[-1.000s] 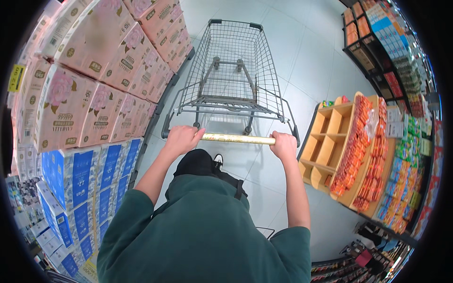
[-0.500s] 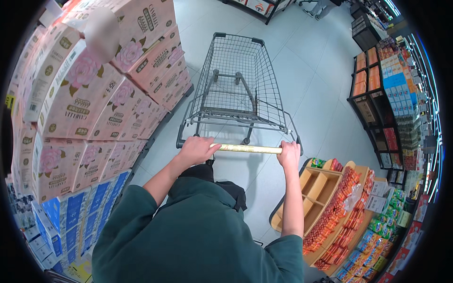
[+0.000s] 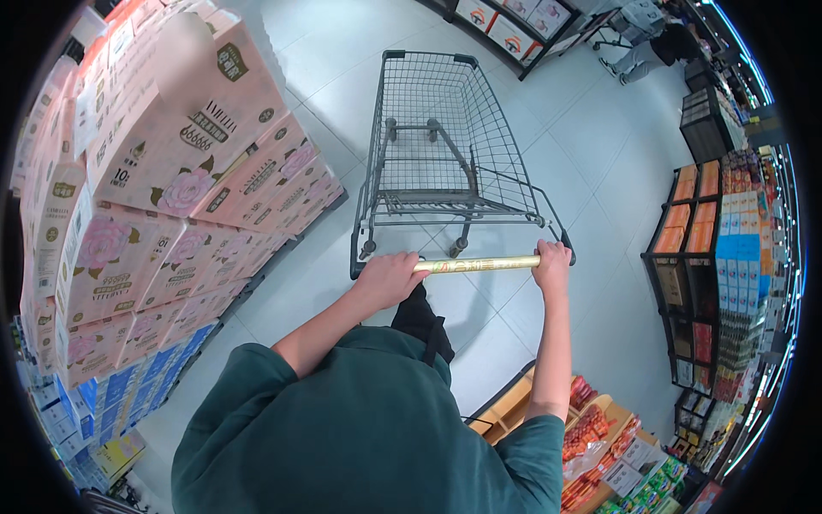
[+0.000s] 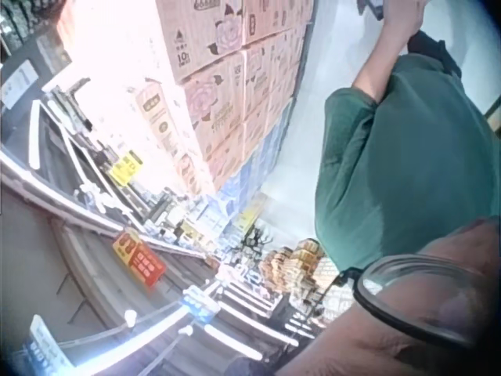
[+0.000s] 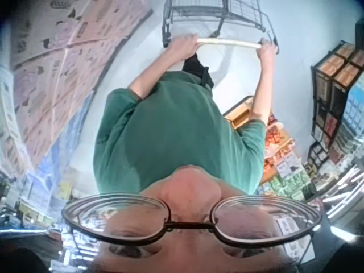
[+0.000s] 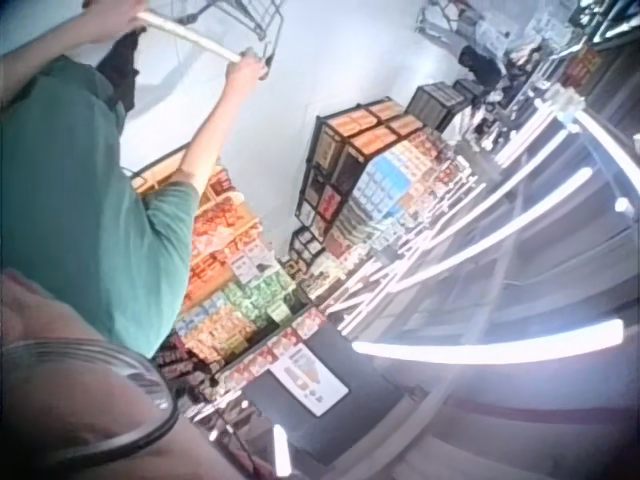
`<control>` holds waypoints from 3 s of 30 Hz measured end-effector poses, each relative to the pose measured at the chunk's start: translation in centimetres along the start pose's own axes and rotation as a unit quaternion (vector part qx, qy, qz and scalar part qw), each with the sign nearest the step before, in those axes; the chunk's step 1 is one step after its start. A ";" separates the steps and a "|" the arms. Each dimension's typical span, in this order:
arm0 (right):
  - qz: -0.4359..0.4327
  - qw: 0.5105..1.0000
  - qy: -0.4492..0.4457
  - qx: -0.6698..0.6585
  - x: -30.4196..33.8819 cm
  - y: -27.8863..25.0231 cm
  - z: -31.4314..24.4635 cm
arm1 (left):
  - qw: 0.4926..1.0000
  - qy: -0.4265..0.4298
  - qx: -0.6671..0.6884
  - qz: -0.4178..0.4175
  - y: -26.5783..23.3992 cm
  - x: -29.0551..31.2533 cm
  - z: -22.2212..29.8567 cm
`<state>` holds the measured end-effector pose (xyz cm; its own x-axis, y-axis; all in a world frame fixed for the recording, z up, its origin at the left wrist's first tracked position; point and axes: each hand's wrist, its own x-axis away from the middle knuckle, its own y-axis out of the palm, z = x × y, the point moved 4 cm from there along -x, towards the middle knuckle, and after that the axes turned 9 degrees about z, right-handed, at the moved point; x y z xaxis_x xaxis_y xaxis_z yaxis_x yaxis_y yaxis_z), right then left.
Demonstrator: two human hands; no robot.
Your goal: Selecting and placing various packs of tissues into a shopping cart in a supermarket aisle.
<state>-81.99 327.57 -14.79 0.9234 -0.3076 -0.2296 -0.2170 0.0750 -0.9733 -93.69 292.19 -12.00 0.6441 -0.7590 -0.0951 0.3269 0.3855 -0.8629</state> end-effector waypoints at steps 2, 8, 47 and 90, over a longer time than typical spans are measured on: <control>-0.025 0.999 -0.028 -0.002 -5.1 1.4 2.3 | 1.000 -0.023 0.008 0.007 0.4 -4.0 -0.1; -0.037 0.994 -0.103 -0.023 -19.7 5.6 7.1 | 0.996 -0.064 0.010 0.058 1.5 -14.4 -1.2; 0.019 0.916 -0.385 -0.114 -99.9 26.1 -19.7 | 0.888 -0.394 -0.044 0.234 -18.0 -61.7 -47.2; -0.680 0.320 -0.625 -0.213 -110.4 30.9 -51.5 | 0.002 -0.480 0.226 0.848 -20.7 -73.4 -66.4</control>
<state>-206.94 314.95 -19.60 -0.3968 0.8573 0.3281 0.8758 0.4606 -0.1442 -193.64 305.07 -20.15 -0.3814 0.8009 0.4616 -0.8804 -0.4670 0.0827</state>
